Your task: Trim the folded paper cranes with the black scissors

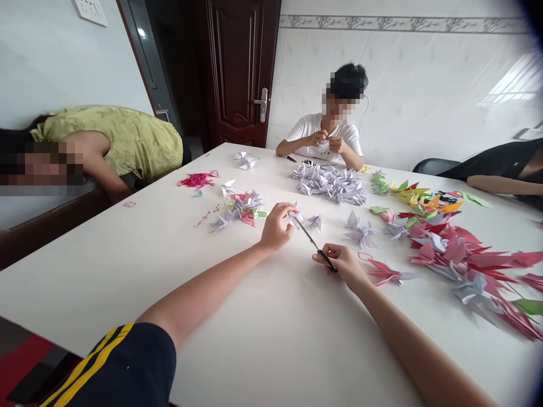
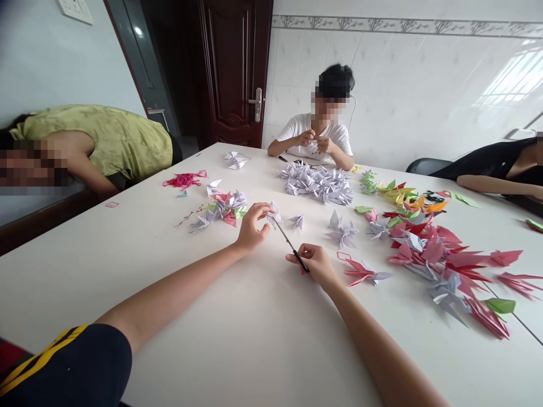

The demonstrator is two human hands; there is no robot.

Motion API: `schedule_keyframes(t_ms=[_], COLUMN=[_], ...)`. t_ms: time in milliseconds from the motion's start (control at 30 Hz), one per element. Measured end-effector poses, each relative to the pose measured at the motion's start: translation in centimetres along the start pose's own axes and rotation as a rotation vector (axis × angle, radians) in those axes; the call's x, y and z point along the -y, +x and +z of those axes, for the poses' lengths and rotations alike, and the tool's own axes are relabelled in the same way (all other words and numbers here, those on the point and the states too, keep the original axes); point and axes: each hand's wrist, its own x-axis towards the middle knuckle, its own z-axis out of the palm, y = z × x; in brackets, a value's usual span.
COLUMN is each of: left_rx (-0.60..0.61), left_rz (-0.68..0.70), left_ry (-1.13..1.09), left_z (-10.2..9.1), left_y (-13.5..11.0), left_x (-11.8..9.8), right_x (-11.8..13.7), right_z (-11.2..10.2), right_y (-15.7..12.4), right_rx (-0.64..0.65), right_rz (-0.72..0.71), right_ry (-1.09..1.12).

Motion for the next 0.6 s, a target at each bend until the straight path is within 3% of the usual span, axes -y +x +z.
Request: schedule_keyframes(t_ms=[133, 300, 433, 533, 600], left_rx=[-0.134, -0.29, -0.097, 0.1, 0.191], left_rz=[-0.014, -0.197, -0.231, -0.273, -0.32], left_ry=[0.114, 0.444, 0.637, 0.602, 0.552], left_z=[-1.3, -5.4, -10.7, -14.1, -15.2], left_y=[1.4, 3.3, 4.1, 4.4, 4.5], left_x=[0.0, 3.0, 5.1, 6.3, 7.2], right_x=[-0.3, -0.4, -0.2, -0.2, -0.2], right_z=[0.0, -0.1, -0.1, -0.1, 0.0], right_y=[-0.1, -0.2, -0.3, -0.3, -0.3], right_rx=[-0.001, -0.005, -0.006, -0.005, 0.001], right_rz=[0.0, -0.015, -0.027, -0.038, -0.038], right_ry=[0.005, -0.009, -0.005, -0.003, 0.0])
